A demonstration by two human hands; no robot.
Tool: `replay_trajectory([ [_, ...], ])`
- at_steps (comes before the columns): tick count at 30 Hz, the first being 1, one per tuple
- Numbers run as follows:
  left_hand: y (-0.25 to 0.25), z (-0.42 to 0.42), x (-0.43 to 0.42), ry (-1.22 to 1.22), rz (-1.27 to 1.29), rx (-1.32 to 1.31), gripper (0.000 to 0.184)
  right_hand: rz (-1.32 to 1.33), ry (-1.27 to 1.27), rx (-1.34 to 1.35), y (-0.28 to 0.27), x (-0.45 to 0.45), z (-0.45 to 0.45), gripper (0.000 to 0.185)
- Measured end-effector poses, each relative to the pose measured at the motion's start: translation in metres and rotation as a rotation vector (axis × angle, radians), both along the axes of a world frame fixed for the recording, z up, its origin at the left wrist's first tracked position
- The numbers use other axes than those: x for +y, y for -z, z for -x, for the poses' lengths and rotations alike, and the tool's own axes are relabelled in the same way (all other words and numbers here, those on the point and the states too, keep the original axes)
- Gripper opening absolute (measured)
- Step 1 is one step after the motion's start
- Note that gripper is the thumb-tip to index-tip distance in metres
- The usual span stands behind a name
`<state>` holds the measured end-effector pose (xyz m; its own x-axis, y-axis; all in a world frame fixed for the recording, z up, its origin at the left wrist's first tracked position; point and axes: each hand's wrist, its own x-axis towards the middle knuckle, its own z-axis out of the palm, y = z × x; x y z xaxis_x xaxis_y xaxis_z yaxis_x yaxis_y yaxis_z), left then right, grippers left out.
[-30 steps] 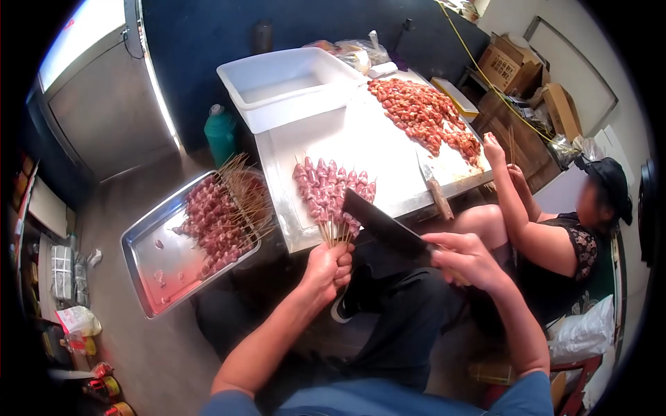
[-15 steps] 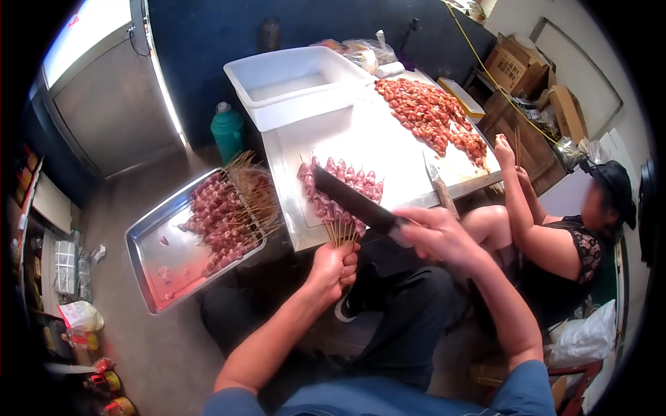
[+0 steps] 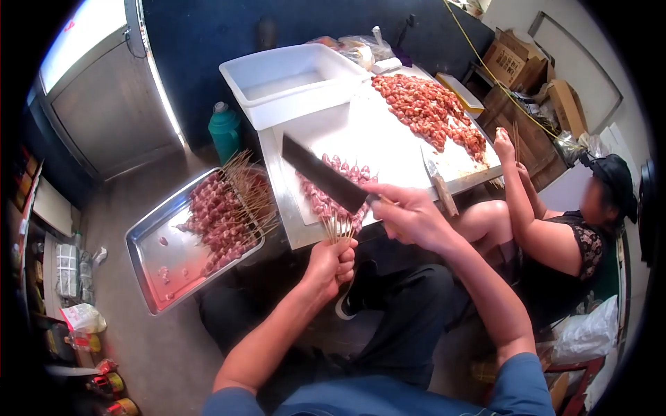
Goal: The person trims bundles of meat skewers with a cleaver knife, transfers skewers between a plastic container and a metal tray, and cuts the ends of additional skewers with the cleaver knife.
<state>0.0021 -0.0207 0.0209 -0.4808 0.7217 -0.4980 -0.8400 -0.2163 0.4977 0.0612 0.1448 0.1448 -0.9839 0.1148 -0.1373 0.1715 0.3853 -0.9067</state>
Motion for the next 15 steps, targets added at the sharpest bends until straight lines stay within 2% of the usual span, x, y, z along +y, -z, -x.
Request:
replay_trajectory([
  [1,0.000,0.000,-0.001,0.002,0.001,0.000,0.012,-0.082,-0.020,-0.033,0.003,-0.001,0.002,0.041],
  [4,0.002,0.000,0.000,0.001,-0.005,0.002,0.012,-0.005,0.058,-0.182,-0.012,0.015,-0.031,0.040],
  [7,0.003,0.001,0.000,0.004,-0.002,0.003,0.013,-0.061,0.045,-0.206,-0.024,0.040,-0.074,0.038],
  [11,0.001,0.002,0.000,0.013,-0.024,-0.018,0.008,-0.033,0.026,-0.126,-0.022,0.044,-0.085,0.038],
  [15,0.005,0.003,-0.001,-0.004,-0.039,-0.067,0.013,0.054,0.043,0.009,-0.018,0.018,-0.042,0.039],
])
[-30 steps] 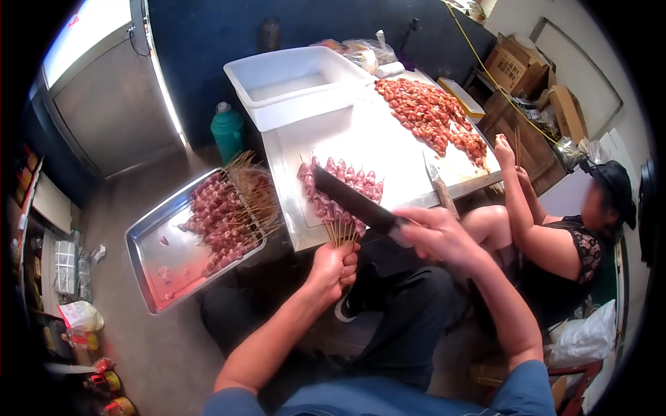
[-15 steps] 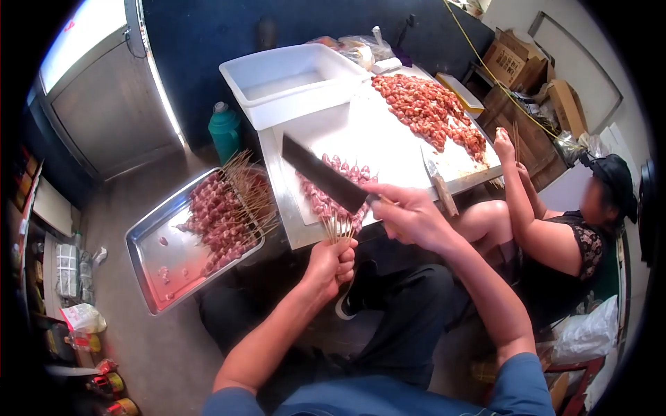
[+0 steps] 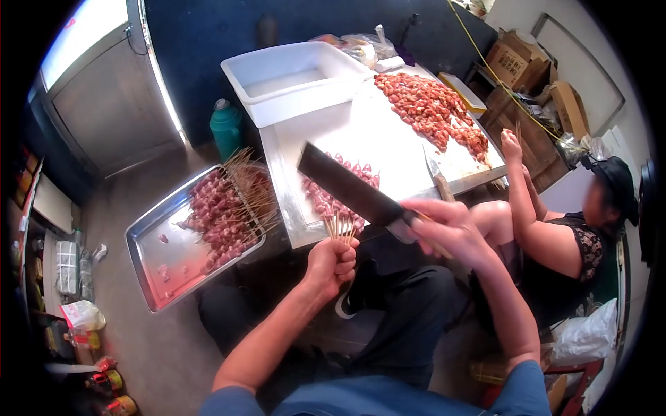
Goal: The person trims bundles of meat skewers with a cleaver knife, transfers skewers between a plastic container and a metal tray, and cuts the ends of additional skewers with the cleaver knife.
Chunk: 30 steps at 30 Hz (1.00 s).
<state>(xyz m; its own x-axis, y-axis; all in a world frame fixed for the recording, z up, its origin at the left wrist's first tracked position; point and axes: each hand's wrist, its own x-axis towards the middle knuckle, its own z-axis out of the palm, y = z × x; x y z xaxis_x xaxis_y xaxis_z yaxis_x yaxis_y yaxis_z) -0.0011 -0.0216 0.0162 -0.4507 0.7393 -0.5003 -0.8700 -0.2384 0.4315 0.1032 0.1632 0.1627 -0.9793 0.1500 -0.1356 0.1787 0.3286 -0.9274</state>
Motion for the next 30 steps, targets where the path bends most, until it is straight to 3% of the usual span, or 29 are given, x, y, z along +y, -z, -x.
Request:
replay_trajectory([
  [4,-0.001,0.000,0.000,-0.001,0.019,-0.007,0.017,-0.039,-0.048,0.017,0.015,-0.011,0.026,0.037],
  [6,0.001,-0.001,0.000,-0.032,0.037,-0.024,0.017,-0.083,-0.053,-0.175,0.010,-0.003,0.014,0.037],
  [9,0.003,-0.001,0.000,-0.025,0.027,-0.032,0.017,-0.091,-0.025,-0.225,0.001,0.028,-0.018,0.036],
  [13,-0.002,-0.002,0.000,-0.031,0.029,-0.027,0.017,-0.035,-0.035,-0.197,-0.006,0.042,-0.039,0.036],
  [18,-0.003,-0.001,-0.001,-0.023,0.017,0.001,0.017,0.001,-0.040,-0.014,0.006,0.017,-0.001,0.036],
  [21,0.003,-0.001,0.001,-0.021,0.007,-0.023,0.017,-0.079,-0.079,-0.167,0.016,0.006,0.017,0.037],
  [26,0.002,-0.002,0.001,-0.026,0.009,-0.030,0.015,0.006,-0.029,-0.242,0.010,0.049,-0.017,0.038],
  [30,0.002,-0.001,0.002,-0.016,0.027,-0.021,0.012,0.014,-0.066,-0.193,-0.006,0.055,-0.033,0.037],
])
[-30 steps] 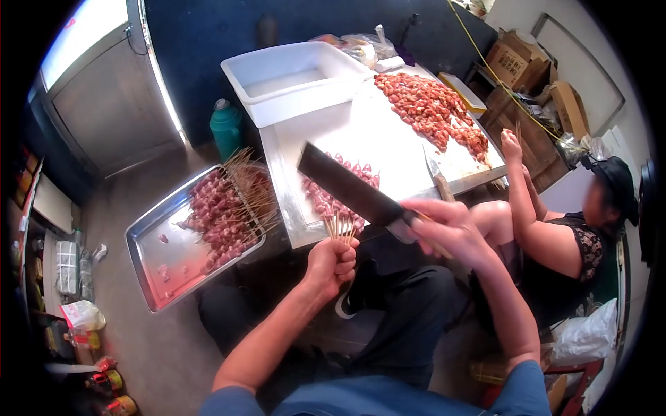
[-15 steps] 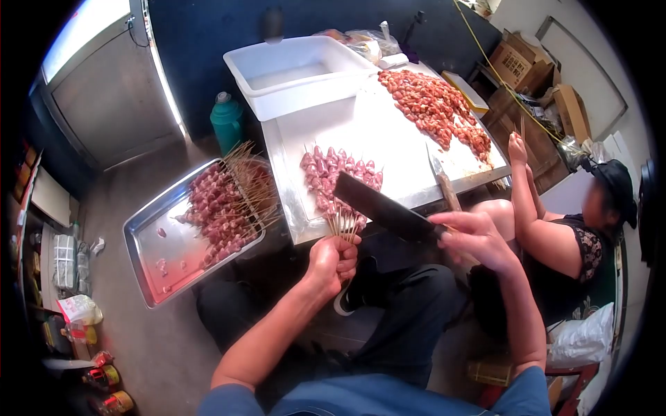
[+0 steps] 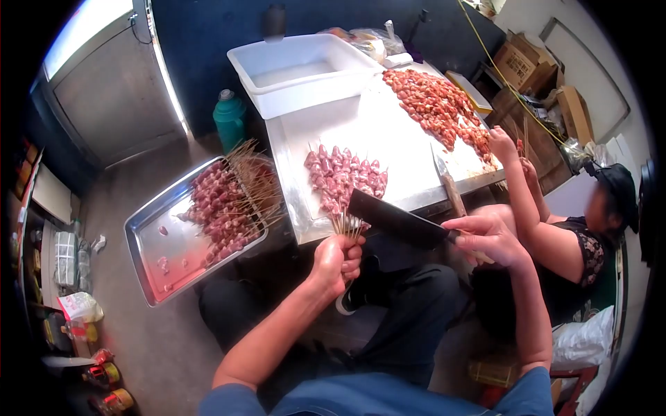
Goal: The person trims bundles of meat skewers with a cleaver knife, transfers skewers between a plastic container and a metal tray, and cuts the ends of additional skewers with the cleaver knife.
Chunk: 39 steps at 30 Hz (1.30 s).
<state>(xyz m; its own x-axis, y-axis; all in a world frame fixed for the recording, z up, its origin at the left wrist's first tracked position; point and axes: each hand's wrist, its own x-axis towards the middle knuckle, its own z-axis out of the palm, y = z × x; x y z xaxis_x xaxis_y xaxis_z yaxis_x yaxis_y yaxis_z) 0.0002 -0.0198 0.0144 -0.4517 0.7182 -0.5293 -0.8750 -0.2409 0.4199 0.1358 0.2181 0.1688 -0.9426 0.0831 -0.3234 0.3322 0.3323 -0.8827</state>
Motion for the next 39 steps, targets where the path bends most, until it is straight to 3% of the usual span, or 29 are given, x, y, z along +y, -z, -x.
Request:
replay_trajectory([
  [3,-0.004,0.000,-0.001,0.035,0.000,0.054,0.015,-0.070,0.036,0.001,-0.004,-0.018,0.022,0.037],
  [5,-0.005,0.000,0.000,0.038,0.024,0.064,0.017,0.068,-0.016,0.244,0.004,-0.033,0.055,0.037],
  [11,-0.005,-0.001,-0.002,0.047,0.008,0.069,0.019,-0.169,0.036,0.216,0.020,-0.068,0.122,0.041],
  [16,-0.005,-0.003,-0.002,0.031,-0.001,0.060,0.019,-0.226,0.000,-0.013,-0.010,-0.040,0.073,0.039],
  [21,-0.006,-0.003,-0.002,0.011,0.003,0.045,0.017,-0.088,-0.019,0.018,-0.024,-0.017,0.051,0.038],
  [27,-0.004,-0.002,-0.003,0.049,-0.005,0.088,0.017,-0.101,0.030,0.240,-0.012,-0.059,0.108,0.040],
  [30,-0.004,-0.001,-0.002,0.047,-0.007,0.071,0.018,-0.191,-0.023,0.148,0.016,-0.057,0.114,0.042],
  [34,-0.005,-0.004,-0.002,0.034,0.013,0.059,0.019,-0.058,-0.020,0.014,-0.012,-0.040,0.071,0.039],
  [37,-0.004,-0.003,-0.002,0.029,0.007,0.070,0.020,-0.222,-0.008,-0.031,-0.026,-0.025,0.053,0.036],
  [39,-0.004,-0.003,-0.002,0.018,0.000,0.062,0.018,-0.047,0.023,0.039,-0.026,-0.019,0.050,0.036],
])
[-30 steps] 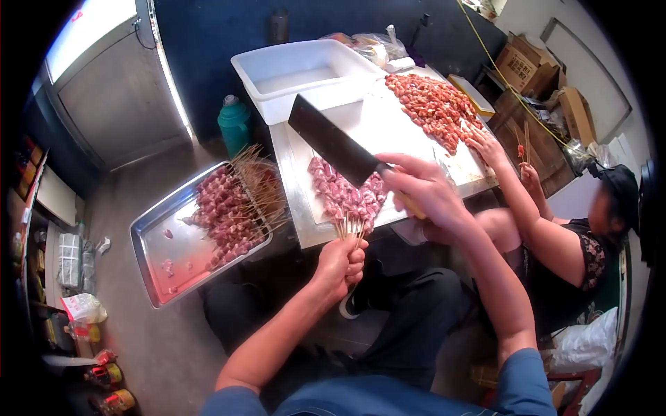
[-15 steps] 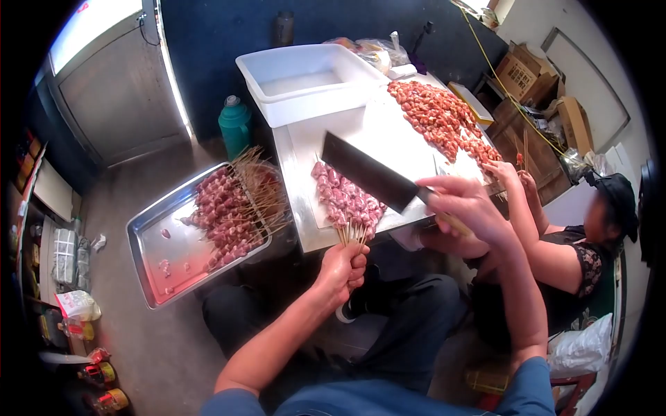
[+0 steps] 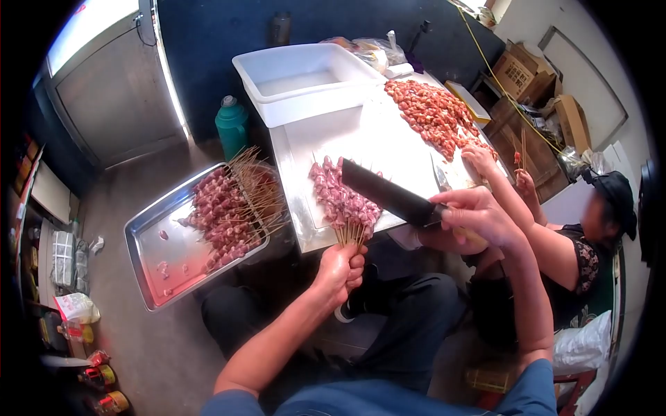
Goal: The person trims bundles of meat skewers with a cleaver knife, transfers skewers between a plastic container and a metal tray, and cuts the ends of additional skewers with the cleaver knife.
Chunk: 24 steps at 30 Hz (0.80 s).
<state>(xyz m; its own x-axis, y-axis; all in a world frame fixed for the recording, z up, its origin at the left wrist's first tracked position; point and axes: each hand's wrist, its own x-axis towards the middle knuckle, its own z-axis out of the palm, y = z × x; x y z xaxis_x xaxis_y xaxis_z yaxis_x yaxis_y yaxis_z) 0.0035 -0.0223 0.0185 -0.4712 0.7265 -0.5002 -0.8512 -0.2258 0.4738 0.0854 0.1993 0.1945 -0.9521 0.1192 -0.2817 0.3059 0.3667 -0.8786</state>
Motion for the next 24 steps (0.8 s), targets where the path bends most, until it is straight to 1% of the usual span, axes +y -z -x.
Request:
replay_trajectory([
  [1,0.000,0.000,0.000,0.000,-0.001,0.002,0.018,0.022,-0.003,0.044,0.002,-0.002,0.007,0.036],
  [4,-0.002,0.000,0.000,-0.003,0.014,0.022,0.017,-0.025,0.054,0.137,0.002,-0.029,0.036,0.039],
  [6,-0.002,0.001,0.001,0.006,0.008,0.008,0.017,-0.031,0.065,0.179,0.019,-0.035,0.061,0.042],
  [7,-0.002,0.001,0.001,0.006,0.009,0.010,0.017,-0.001,0.064,0.164,0.036,-0.030,0.071,0.043],
  [8,-0.002,0.000,0.001,-0.002,0.010,-0.005,0.017,-0.060,0.036,0.100,0.038,-0.032,0.073,0.043],
  [10,-0.002,0.001,0.001,-0.014,0.007,-0.020,0.017,-0.049,0.034,0.022,0.037,-0.023,0.063,0.041],
  [11,-0.002,0.001,0.001,-0.015,0.010,-0.018,0.018,-0.053,0.031,0.018,0.028,-0.020,0.055,0.041],
  [13,-0.002,0.000,0.001,-0.010,0.014,-0.018,0.018,-0.077,0.022,-0.090,0.004,-0.015,0.032,0.039],
  [14,-0.004,0.000,0.001,-0.013,0.020,-0.019,0.018,-0.078,0.026,-0.091,0.005,-0.007,0.023,0.039],
  [18,-0.002,0.001,0.001,-0.011,0.009,-0.019,0.018,-0.019,0.034,0.001,0.006,0.002,0.014,0.038],
  [20,-0.002,0.001,0.002,-0.008,0.010,-0.016,0.017,-0.017,0.103,0.127,0.005,-0.012,0.029,0.040],
  [22,-0.002,0.001,0.001,-0.009,0.012,-0.015,0.017,-0.052,0.072,0.193,0.013,-0.018,0.053,0.043],
  [24,-0.002,0.001,0.000,0.002,0.005,-0.012,0.016,-0.074,0.073,0.178,0.027,-0.024,0.073,0.044],
])
